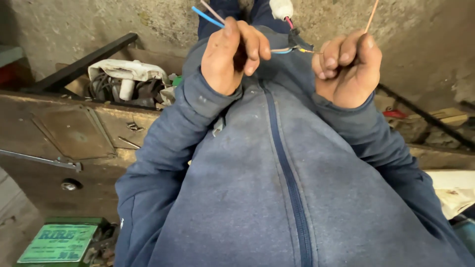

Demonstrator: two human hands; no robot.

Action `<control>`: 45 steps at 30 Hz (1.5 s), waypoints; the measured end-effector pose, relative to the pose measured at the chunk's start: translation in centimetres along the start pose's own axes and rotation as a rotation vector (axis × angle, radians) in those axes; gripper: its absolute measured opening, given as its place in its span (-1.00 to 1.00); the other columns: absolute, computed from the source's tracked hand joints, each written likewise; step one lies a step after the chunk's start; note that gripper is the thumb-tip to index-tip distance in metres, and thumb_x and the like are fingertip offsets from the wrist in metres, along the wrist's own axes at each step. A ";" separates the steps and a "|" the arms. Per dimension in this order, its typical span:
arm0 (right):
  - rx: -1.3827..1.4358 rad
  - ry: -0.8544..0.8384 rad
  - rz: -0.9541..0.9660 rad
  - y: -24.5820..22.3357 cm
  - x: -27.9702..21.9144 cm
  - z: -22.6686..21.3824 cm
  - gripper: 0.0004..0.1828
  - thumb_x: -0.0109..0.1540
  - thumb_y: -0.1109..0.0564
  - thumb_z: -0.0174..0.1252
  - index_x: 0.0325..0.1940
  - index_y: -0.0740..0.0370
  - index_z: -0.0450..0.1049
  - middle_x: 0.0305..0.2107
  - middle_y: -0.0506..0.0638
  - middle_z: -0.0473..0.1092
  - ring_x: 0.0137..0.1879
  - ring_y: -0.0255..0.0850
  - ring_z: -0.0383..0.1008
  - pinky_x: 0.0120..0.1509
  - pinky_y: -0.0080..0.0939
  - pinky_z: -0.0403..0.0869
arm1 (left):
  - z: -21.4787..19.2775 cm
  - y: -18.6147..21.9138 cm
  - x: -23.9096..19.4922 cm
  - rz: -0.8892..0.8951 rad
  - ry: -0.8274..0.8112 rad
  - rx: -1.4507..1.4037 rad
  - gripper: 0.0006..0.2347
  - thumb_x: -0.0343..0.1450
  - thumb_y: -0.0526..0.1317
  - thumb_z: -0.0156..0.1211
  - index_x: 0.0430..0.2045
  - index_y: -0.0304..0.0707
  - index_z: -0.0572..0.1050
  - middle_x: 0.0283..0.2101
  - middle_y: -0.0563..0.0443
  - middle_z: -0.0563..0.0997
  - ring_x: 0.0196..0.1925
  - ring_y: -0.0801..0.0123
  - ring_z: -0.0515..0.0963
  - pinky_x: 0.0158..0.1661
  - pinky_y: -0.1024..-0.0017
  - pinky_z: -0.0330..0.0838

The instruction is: Wiring an electrical plug by stripping and connecting cables.

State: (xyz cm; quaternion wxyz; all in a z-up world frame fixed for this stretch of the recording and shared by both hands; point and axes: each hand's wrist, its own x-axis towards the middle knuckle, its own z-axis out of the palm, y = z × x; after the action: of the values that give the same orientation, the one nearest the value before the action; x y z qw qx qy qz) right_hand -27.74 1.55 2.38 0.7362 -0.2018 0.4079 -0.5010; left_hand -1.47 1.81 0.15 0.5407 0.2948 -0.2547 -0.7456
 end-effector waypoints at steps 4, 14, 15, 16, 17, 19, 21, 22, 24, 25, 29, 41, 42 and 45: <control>0.075 0.037 0.056 -0.1 0.8 -1.0 -0.53 0.55 -0.17 -0.02 -0.33 0.14 0.25 -0.50 -0.01 0.24 -0.44 -0.26 0.10 -0.36 -0.28 0.11 | -0.4 -1.0 0.3 -0.008 0.021 -0.008 -0.49 0.66 0.14 -0.25 -0.34 -0.40 0.42 -0.21 -0.23 0.61 -0.49 0.46 0.38 -0.33 0.52 0.33; 0.119 0.117 0.118 -1.0 1.5 -0.6 -0.56 0.55 -0.14 -0.03 -0.31 0.14 0.28 -0.47 -0.02 0.27 -0.46 -0.26 0.11 -0.36 -0.27 0.13 | -0.9 -2.2 0.7 0.055 -0.032 0.004 -0.49 0.69 0.12 -0.25 -0.25 -0.40 0.50 -0.10 -0.21 0.66 -0.41 0.45 0.47 -0.30 0.50 0.39; 0.089 0.101 0.111 -1.1 1.5 -0.5 -0.55 0.56 -0.14 -0.04 -0.31 0.15 0.28 -0.46 0.00 0.27 -0.45 -0.25 0.11 -0.36 -0.27 0.13 | -1.0 -2.3 0.7 0.061 -0.034 0.003 -0.50 0.70 0.11 -0.25 -0.24 -0.40 0.51 -0.11 -0.20 0.67 -0.36 0.44 0.51 -0.27 0.49 0.40; 0.087 0.101 0.110 -1.0 1.3 -0.3 -0.55 0.56 -0.14 -0.04 -0.31 0.15 0.28 -0.46 0.00 0.27 -0.45 -0.25 0.11 -0.36 -0.27 0.13 | -0.9 -2.1 0.7 0.062 -0.035 0.001 -0.50 0.70 0.11 -0.25 -0.24 -0.40 0.51 -0.11 -0.20 0.67 -0.36 0.44 0.51 -0.27 0.49 0.40; -0.009 0.026 0.045 -1.0 1.0 0.0 -0.54 0.56 -0.16 -0.04 -0.29 0.16 0.25 -0.47 0.02 0.25 -0.45 -0.23 0.10 -0.34 -0.25 0.15 | -0.8 -1.8 0.7 0.099 -0.050 0.047 -0.55 0.71 0.09 -0.21 -0.15 -0.38 0.49 -0.02 -0.16 0.63 -0.19 0.44 0.53 -0.14 0.48 0.42; -0.107 -0.048 -0.022 -1.2 0.8 1.1 -0.53 0.57 -0.18 -0.05 -0.28 0.16 0.23 -0.48 0.04 0.24 -0.44 -0.22 0.09 -0.33 -0.23 0.16 | -0.3 -1.0 1.0 0.136 -0.067 0.091 -0.60 0.72 0.06 -0.17 -0.05 -0.35 0.47 0.06 -0.11 0.59 -0.02 0.43 0.55 -0.02 0.47 0.43; -0.282 -0.208 -0.102 -1.5 0.6 2.7 -0.48 0.58 -0.22 -0.10 -0.29 0.18 0.16 -0.51 0.07 0.19 -0.42 -0.20 0.14 -0.32 -0.19 0.18 | 0.7 0.2 1.2 0.241 -0.221 0.207 -0.67 0.72 -0.02 0.03 0.22 -0.29 0.32 0.31 0.01 0.41 0.36 0.45 0.39 0.32 0.45 0.27; -0.283 -0.212 -0.104 -1.6 0.6 3.2 -0.48 0.58 -0.22 -0.10 -0.29 0.18 0.16 -0.51 0.07 0.19 -0.42 -0.20 0.14 -0.32 -0.19 0.18 | 0.9 0.1 1.3 0.245 -0.222 0.208 -0.67 0.72 -0.02 0.03 0.22 -0.29 0.32 0.31 0.01 0.41 0.36 0.45 0.39 0.32 0.45 0.27; -0.373 -0.266 -0.115 -1.7 0.6 4.1 -0.46 0.58 -0.23 -0.13 -0.31 0.18 0.13 -0.55 0.05 0.15 -0.43 -0.20 0.09 -0.35 -0.19 0.15 | 1.4 -0.1 1.4 0.309 -0.344 0.273 -0.62 0.71 -0.09 0.16 0.30 -0.28 0.23 0.36 0.04 0.34 0.44 0.42 0.31 0.43 0.39 0.17; -0.374 -0.270 -0.116 -1.8 0.9 4.2 -0.46 0.58 -0.23 -0.13 -0.31 0.18 0.13 -0.55 0.05 0.15 -0.43 -0.20 0.09 -0.35 -0.19 0.15 | 1.3 -0.2 1.5 0.312 -0.343 0.275 -0.62 0.71 -0.09 0.16 0.30 -0.28 0.23 0.36 0.04 0.34 0.44 0.42 0.31 0.43 0.39 0.17; -0.272 -0.232 -0.111 -2.0 1.5 3.7 -0.47 0.58 -0.18 -0.12 -0.34 0.20 0.13 -0.58 0.03 0.13 -0.50 -0.26 0.05 -0.35 -0.24 0.13 | 1.5 0.0 1.7 0.270 -0.280 0.625 -0.76 0.63 -0.11 0.16 0.06 -0.29 0.44 -0.02 -0.07 0.54 0.05 0.24 0.55 0.09 0.31 0.41; -0.135 -0.541 0.004 -3.9 0.3 5.5 -0.49 0.45 -0.23 -0.20 -0.53 0.01 0.14 -0.67 -0.18 0.20 -0.51 -0.23 0.19 0.07 0.02 0.34 | 2.3 0.9 0.9 0.562 -0.283 1.069 -0.79 0.53 -0.08 0.27 -0.21 -0.23 0.49 -0.33 -0.04 0.53 -0.26 0.10 0.58 -0.26 0.22 0.43; -0.025 -0.520 0.070 -3.9 -0.1 4.6 -0.49 0.43 -0.20 -0.17 -0.56 0.01 0.15 -0.69 -0.20 0.20 -0.48 -0.25 0.16 0.04 0.01 0.34 | 2.5 1.1 0.9 0.615 -0.317 1.117 -0.78 0.49 -0.06 0.30 -0.29 -0.21 0.48 -0.38 -0.02 0.51 -0.32 0.11 0.56 -0.31 0.22 0.41; -0.036 -0.456 0.158 -4.5 -2.0 3.2 -0.42 0.48 -0.17 -0.13 -0.60 0.07 0.07 -0.72 -0.18 0.10 -0.51 -0.26 0.07 -0.13 -0.15 0.29 | 3.1 1.8 0.6 0.675 -0.383 1.218 -0.73 0.46 0.00 0.33 -0.41 -0.17 0.45 -0.46 0.02 0.46 -0.40 0.17 0.53 -0.40 0.23 0.35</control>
State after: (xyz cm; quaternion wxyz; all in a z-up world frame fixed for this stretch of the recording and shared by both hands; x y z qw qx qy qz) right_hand -28.07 1.12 8.22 0.8423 -0.2905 0.2544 -0.3760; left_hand -2.68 0.89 3.47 0.4272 0.3131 -0.7926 -0.3020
